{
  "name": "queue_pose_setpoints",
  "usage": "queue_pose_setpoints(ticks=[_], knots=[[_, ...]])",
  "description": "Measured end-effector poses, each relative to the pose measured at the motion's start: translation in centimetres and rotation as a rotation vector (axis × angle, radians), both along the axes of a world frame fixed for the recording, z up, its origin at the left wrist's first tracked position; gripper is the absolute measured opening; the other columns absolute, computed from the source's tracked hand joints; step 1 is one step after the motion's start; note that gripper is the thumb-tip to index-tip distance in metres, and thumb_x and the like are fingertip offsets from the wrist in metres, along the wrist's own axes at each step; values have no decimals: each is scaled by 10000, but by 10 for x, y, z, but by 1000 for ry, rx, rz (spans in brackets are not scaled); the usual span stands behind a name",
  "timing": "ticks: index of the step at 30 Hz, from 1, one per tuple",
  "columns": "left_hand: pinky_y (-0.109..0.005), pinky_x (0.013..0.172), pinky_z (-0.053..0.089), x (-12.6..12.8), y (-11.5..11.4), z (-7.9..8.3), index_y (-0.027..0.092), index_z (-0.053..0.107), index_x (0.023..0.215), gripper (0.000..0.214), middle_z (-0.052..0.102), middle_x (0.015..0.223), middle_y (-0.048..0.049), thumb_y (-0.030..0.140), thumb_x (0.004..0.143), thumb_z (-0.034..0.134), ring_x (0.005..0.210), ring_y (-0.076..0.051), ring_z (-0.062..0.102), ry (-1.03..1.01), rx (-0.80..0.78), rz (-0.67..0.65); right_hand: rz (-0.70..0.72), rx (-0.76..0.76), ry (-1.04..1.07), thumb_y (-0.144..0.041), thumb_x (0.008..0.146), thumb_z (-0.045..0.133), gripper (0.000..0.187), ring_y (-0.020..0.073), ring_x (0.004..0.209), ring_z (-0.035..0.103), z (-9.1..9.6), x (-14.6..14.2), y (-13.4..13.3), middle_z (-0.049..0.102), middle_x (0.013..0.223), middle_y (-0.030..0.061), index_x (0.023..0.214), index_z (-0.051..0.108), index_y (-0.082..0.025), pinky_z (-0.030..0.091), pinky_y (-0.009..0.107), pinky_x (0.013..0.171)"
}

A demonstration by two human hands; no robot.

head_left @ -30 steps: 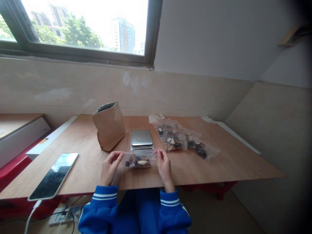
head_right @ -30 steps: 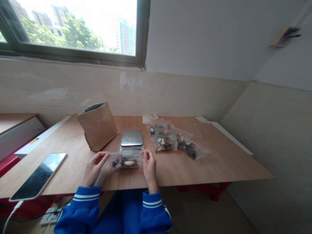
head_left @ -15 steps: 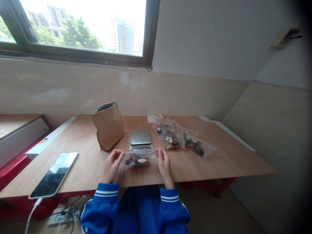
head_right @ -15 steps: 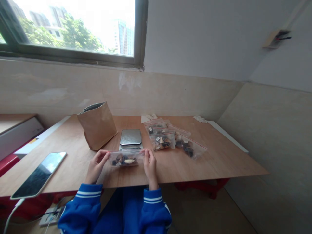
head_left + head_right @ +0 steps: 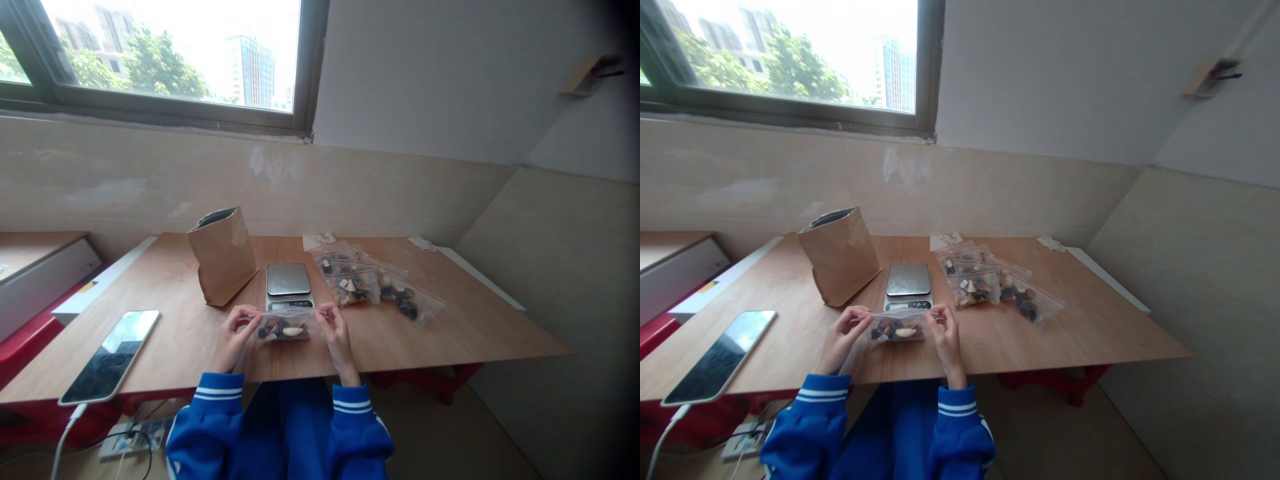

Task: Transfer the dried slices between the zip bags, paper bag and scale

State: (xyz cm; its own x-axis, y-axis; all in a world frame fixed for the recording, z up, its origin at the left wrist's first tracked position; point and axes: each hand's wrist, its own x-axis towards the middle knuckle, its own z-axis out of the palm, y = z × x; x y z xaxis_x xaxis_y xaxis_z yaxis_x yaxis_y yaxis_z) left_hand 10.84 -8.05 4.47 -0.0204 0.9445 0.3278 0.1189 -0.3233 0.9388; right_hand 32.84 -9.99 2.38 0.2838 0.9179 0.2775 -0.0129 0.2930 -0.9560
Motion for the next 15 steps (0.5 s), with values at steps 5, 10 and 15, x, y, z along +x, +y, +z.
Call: queue_pose_setpoints(ticks=[5,10,15], knots=[[-299,771,487,-2,0,-2,171,630,780,176,626,837,-31,342,749,657,824,-172,601,-30,-46,-17,20,-13,-8,-373,810,600,200,170,854,591,1,-2,0,626,894,21,902,585,-196,449,275,775],[-304,818,467,-4,2,-6,180,640,797,174,630,838,-22,347,753,651,852,-174,593,33,-15,45,-32,4,-40,-367,799,620,186,165,819,588,-1,-3,1,628,842,14,859,609,-192,442,268,750],[-297,817,461,-3,2,-6,183,643,779,185,634,815,-18,365,749,654,851,-174,593,66,-3,98,-51,3,-68,-376,788,639,197,172,796,597,0,1,1,654,818,23,824,640,-183,445,290,766]])
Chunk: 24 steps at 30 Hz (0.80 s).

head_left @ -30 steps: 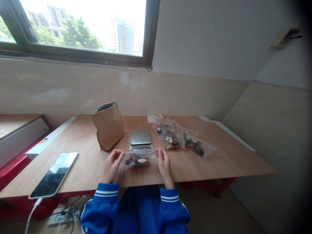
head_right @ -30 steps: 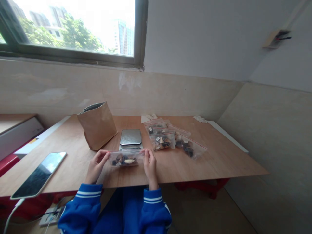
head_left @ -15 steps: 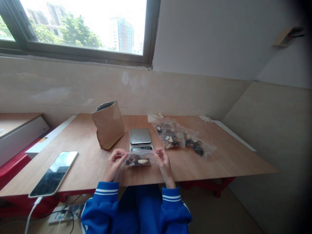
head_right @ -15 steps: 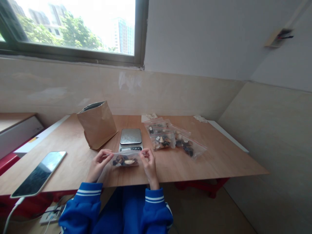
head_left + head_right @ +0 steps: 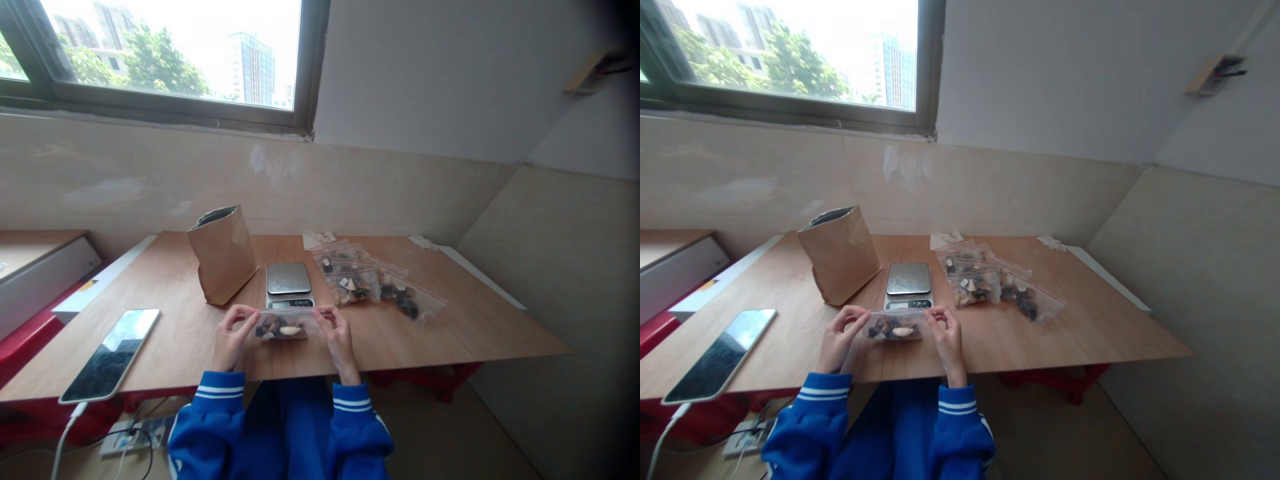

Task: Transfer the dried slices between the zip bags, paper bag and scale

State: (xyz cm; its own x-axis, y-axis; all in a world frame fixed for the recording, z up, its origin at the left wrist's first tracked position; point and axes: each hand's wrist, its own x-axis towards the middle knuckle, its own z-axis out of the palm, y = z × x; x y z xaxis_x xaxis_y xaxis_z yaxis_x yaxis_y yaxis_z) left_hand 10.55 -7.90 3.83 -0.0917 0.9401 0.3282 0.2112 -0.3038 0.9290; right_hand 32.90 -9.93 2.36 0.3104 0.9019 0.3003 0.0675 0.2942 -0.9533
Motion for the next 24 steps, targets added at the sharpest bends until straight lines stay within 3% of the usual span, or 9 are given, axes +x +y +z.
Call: queue_pose_setpoints(ticks=[7,15,24], knots=[[-311,787,477,1,0,2,174,649,856,251,673,874,-36,408,767,633,844,-189,626,-65,-92,-76,9,-33,-15,-411,795,625,273,220,900,627,-3,4,2,703,956,80,907,687,-170,458,333,806],[-312,800,461,-7,1,-2,176,666,820,257,672,874,-50,425,773,621,871,-200,609,110,22,46,-68,-45,-72,-424,788,617,285,201,812,612,-3,2,3,692,864,70,848,682,-153,459,315,762],[-330,817,445,-1,0,-2,188,656,817,219,659,861,-43,399,787,607,885,-203,583,201,119,87,-128,-16,-76,-385,793,599,232,179,770,587,-5,-3,4,665,818,46,817,650,-160,448,300,745]])
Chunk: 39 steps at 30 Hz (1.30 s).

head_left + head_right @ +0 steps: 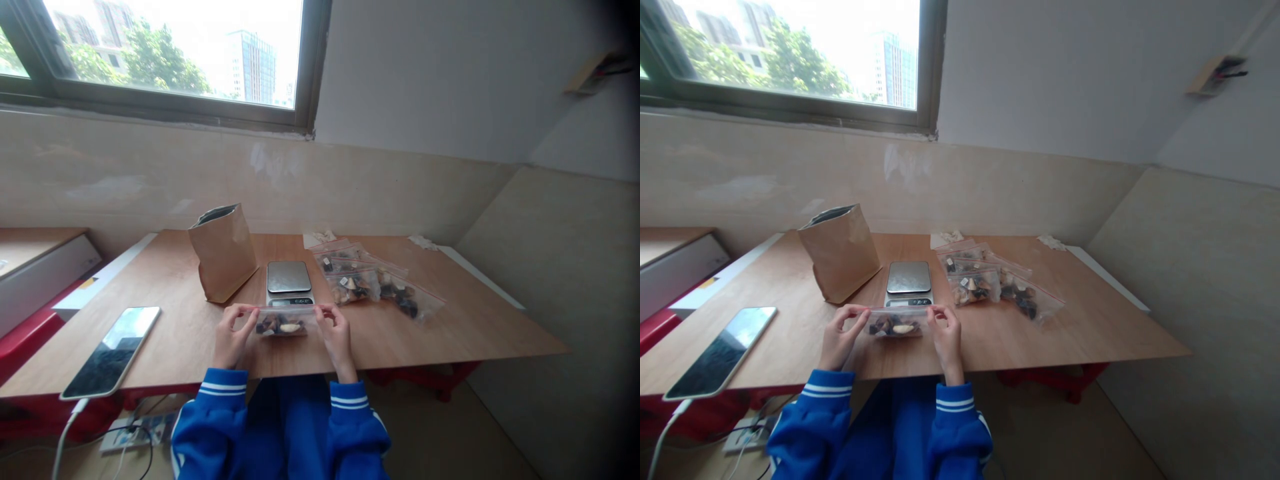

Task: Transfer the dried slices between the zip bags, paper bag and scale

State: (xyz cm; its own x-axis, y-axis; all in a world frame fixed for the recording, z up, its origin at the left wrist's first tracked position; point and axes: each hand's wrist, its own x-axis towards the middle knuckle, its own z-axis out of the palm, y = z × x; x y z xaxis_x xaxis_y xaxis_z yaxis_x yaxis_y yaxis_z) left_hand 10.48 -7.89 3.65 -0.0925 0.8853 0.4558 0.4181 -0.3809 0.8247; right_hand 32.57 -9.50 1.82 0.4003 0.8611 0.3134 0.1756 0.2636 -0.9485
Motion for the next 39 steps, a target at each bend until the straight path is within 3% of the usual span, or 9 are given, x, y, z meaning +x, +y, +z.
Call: queue_pose_setpoints(ticks=[9,13,19,29,39], knots=[[-290,787,482,2,0,-2,181,638,909,262,682,923,-44,410,783,610,875,-188,632,-265,-243,-230,216,-28,242,-393,782,631,235,170,863,618,-3,-2,-1,663,878,20,899,590,-193,468,280,811],[-294,757,497,5,-2,0,172,653,885,266,678,921,-59,408,765,631,850,-193,637,-232,-249,-230,224,-44,273,-404,759,654,284,182,857,627,-7,-3,1,676,885,40,923,608,-177,487,298,804],[-301,777,490,9,-1,1,171,670,837,243,653,916,-66,399,760,637,912,-202,608,-203,-136,-165,195,-66,246,-432,748,656,310,200,845,646,-5,-3,2,697,858,59,889,656,-156,500,322,802],[-309,812,456,12,-2,3,180,672,801,220,666,909,-58,394,773,624,917,-199,606,-101,-65,-91,129,-8,238,-375,737,679,235,184,825,631,-6,-4,1,667,817,34,822,641,-160,489,308,795],[-292,694,518,18,-5,4,173,604,868,294,681,859,-40,428,733,655,777,-183,646,-347,-290,-274,267,-9,316,-407,777,618,272,199,873,645,1,-8,-3,680,919,42,946,604,-195,510,320,794]])
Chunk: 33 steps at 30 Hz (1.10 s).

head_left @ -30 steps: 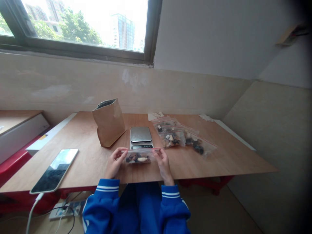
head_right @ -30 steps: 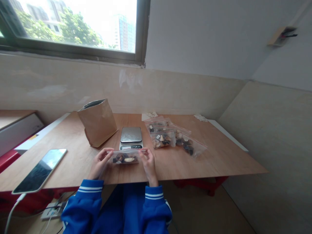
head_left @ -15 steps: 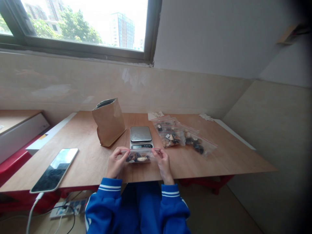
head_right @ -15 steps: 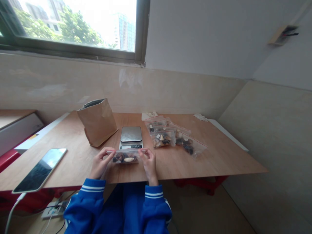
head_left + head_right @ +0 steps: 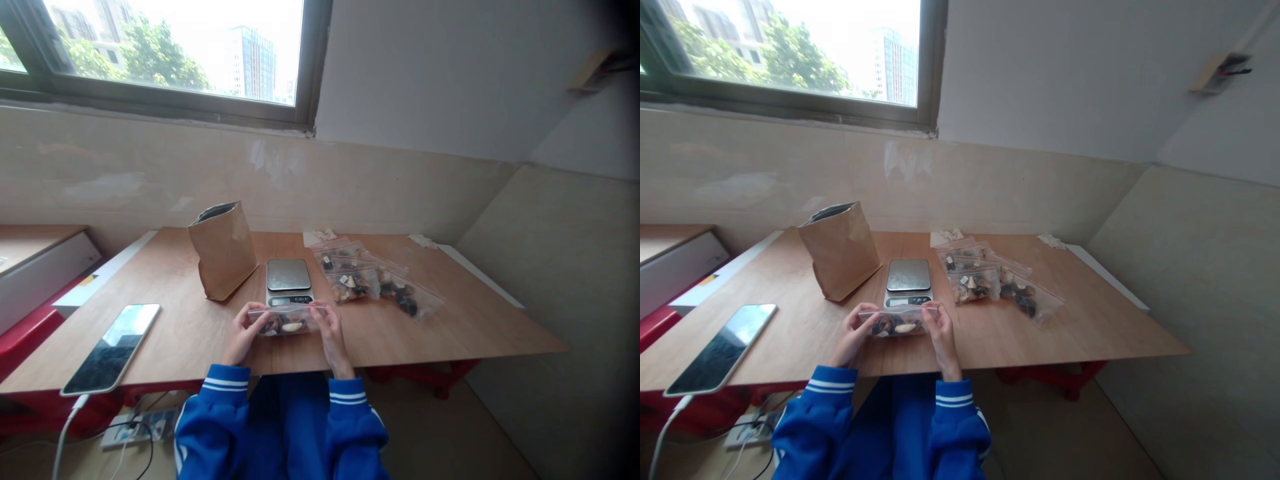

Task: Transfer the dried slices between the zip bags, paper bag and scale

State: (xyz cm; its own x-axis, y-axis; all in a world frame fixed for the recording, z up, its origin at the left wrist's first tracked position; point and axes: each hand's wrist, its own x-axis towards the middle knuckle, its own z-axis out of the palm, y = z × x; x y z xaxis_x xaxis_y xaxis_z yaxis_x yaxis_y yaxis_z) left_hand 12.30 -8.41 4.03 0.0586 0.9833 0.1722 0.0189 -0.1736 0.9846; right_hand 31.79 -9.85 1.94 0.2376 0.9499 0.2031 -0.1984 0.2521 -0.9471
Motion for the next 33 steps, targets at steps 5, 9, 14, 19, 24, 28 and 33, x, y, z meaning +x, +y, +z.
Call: queue_pose_setpoints(ticks=[5,9,14,19,24,28,33], knots=[[-284,674,517,3,1,-2,160,636,844,287,666,793,-38,420,727,664,732,-173,634,30,2,15,6,17,-98,-407,771,629,256,202,870,643,3,-4,0,687,909,53,900,644,-186,511,324,803],[-291,785,496,2,4,-6,158,676,811,264,667,946,-78,409,731,664,884,-194,621,74,113,65,-74,52,-154,-402,768,638,232,190,817,638,2,-5,2,680,823,43,817,660,-177,508,319,779],[-338,873,466,2,3,-5,166,693,816,252,677,954,-87,404,746,653,940,-214,614,148,144,106,-128,67,-171,-375,755,659,216,181,787,633,-1,-5,4,672,807,46,788,670,-162,502,312,756],[-378,905,455,2,2,-5,175,691,804,240,680,901,-79,403,733,665,920,-222,617,142,185,143,-158,104,-222,-381,772,634,214,178,788,613,0,-4,3,653,788,39,778,668,-170,497,315,764],[-333,811,500,-2,2,-5,164,650,750,243,669,938,-85,406,731,661,909,-215,624,38,124,68,-53,99,-231,-381,785,616,205,181,805,616,5,-4,0,653,803,34,808,656,-181,497,308,773],[-310,718,528,-1,1,-2,164,649,862,267,669,952,-72,388,718,673,836,-202,643,-8,35,-34,25,84,-197,-365,743,669,213,185,849,632,7,-5,-3,670,876,30,877,654,-199,506,302,791],[-289,689,530,2,1,-2,165,656,814,215,644,933,-49,360,725,672,798,-181,642,-5,40,-43,29,88,-170,-334,727,693,208,193,891,638,5,-7,-3,676,905,39,878,670,-191,506,317,829]])
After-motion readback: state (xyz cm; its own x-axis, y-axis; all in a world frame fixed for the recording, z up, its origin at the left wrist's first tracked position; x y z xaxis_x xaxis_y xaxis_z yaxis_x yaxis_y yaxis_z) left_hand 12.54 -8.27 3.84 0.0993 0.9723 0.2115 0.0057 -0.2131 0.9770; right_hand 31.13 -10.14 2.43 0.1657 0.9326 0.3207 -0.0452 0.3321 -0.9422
